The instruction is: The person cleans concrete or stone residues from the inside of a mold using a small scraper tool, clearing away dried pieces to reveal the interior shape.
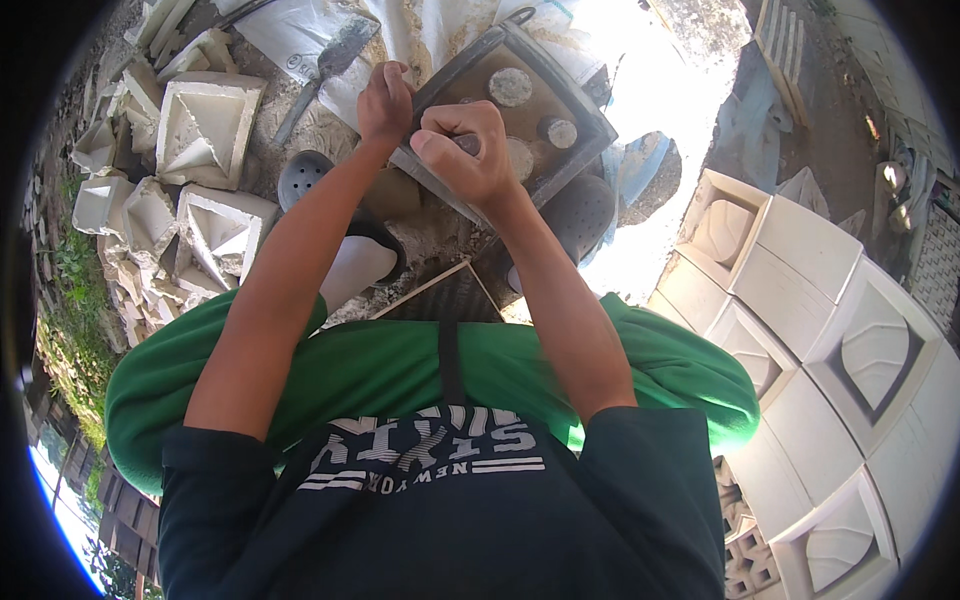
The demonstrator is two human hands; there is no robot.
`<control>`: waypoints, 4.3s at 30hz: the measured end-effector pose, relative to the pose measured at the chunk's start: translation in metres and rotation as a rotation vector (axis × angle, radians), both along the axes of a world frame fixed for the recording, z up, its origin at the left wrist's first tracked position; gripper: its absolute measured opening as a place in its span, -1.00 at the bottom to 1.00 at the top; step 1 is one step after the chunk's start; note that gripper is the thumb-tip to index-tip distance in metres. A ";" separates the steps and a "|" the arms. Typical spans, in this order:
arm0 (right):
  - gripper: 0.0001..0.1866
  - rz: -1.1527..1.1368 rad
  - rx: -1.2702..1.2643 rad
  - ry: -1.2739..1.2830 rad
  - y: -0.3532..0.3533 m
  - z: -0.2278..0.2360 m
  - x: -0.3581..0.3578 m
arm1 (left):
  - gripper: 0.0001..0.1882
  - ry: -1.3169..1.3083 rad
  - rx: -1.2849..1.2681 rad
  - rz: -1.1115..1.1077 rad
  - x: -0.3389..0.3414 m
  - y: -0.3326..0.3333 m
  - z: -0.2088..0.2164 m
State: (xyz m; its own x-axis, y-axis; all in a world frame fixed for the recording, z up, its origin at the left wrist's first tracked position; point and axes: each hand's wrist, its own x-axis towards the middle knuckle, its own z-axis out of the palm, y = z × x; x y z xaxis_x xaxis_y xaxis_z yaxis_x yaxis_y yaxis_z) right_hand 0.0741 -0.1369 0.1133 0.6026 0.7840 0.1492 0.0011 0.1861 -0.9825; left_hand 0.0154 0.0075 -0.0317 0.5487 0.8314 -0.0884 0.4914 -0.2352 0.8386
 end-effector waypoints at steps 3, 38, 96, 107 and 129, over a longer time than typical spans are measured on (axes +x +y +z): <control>-0.56 -0.157 -0.019 -0.089 0.016 -0.010 -0.015 | -0.55 0.046 -0.013 0.039 -0.001 0.001 -0.002; -0.73 -0.162 -0.196 -0.163 -0.043 0.013 -0.024 | -0.60 0.082 0.175 -0.237 0.001 -0.005 0.007; -0.70 -0.216 -0.199 -0.088 -0.105 0.019 -0.049 | -0.51 0.070 0.332 -0.541 -0.005 -0.013 0.018; -0.68 -0.158 -0.290 -0.128 -0.098 0.007 -0.033 | -0.59 0.049 0.309 -0.500 -0.005 -0.010 0.023; -0.37 -0.525 0.214 0.095 -0.124 0.083 -0.005 | -0.20 -0.164 0.776 -1.010 -0.008 -0.018 0.033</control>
